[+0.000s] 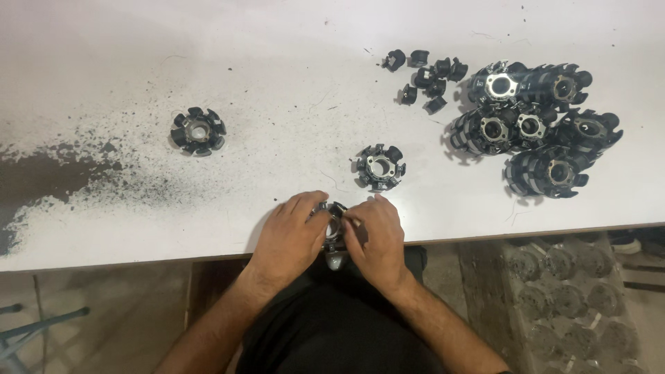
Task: The person sits at a white workbench assembling omni wheels, pressing black rubber rollers into the slots of wheel hubs by hand. They work on one wheel at a time, setting completed wheels in a pile on the table and picking up the next hub to continue fitting rollers.
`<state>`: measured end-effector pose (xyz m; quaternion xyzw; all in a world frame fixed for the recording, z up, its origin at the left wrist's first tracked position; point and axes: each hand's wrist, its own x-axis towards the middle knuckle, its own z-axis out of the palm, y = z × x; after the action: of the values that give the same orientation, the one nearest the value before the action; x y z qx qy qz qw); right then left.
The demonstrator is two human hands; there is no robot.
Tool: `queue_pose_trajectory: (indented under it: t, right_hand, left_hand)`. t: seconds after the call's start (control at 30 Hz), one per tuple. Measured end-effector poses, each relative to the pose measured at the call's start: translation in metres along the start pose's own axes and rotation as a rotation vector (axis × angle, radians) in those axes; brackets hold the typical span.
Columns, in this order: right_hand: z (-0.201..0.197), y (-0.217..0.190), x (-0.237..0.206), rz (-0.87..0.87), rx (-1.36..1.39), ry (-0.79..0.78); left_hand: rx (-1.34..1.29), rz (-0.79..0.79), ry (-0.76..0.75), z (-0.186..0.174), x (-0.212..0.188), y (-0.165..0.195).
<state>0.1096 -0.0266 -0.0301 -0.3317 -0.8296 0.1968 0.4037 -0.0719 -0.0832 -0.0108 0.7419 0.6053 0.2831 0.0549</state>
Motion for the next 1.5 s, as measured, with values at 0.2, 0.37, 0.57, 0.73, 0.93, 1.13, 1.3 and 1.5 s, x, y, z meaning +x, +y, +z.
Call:
queue_pose_trajectory:
  t: [0.2, 0.37, 0.57, 0.73, 0.93, 1.13, 1.3, 1.5]
  right_hand:
    - [0.000, 0.004, -0.004, -0.071, 0.038, 0.045]
    - [0.003, 0.003, -0.015, -0.089, 0.042, 0.022]
    - [0.005, 0.006, -0.016, -0.078, 0.020, -0.032]
    - [0.005, 0.007, -0.019, -0.089, 0.022, 0.014]
    - [0.007, 0.005, -0.023, -0.114, 0.037, 0.020]
    - [0.010, 0.005, -0.025, -0.122, 0.043, 0.044]
    - [0.012, 0.004, -0.027, -0.144, 0.057, 0.079]
    - [0.014, 0.003, -0.028, -0.139, 0.038, 0.082]
  left_hand:
    - [-0.182, -0.202, -0.007, 0.002, 0.005, 0.002]
    - [-0.212, -0.312, -0.080, 0.000, 0.003, 0.003]
    - [-0.210, -0.277, -0.061, 0.003, 0.001, 0.003]
    - [-0.194, -0.214, -0.037, 0.006, -0.007, -0.001]
    - [-0.122, -0.145, 0.043, 0.013, -0.012, -0.002]
    - [-0.128, -0.134, 0.093, 0.016, -0.014, 0.000]
    - [-0.127, -0.114, 0.136, 0.017, -0.016, 0.002]
    - [-0.096, -0.075, 0.180, 0.019, -0.016, 0.004]
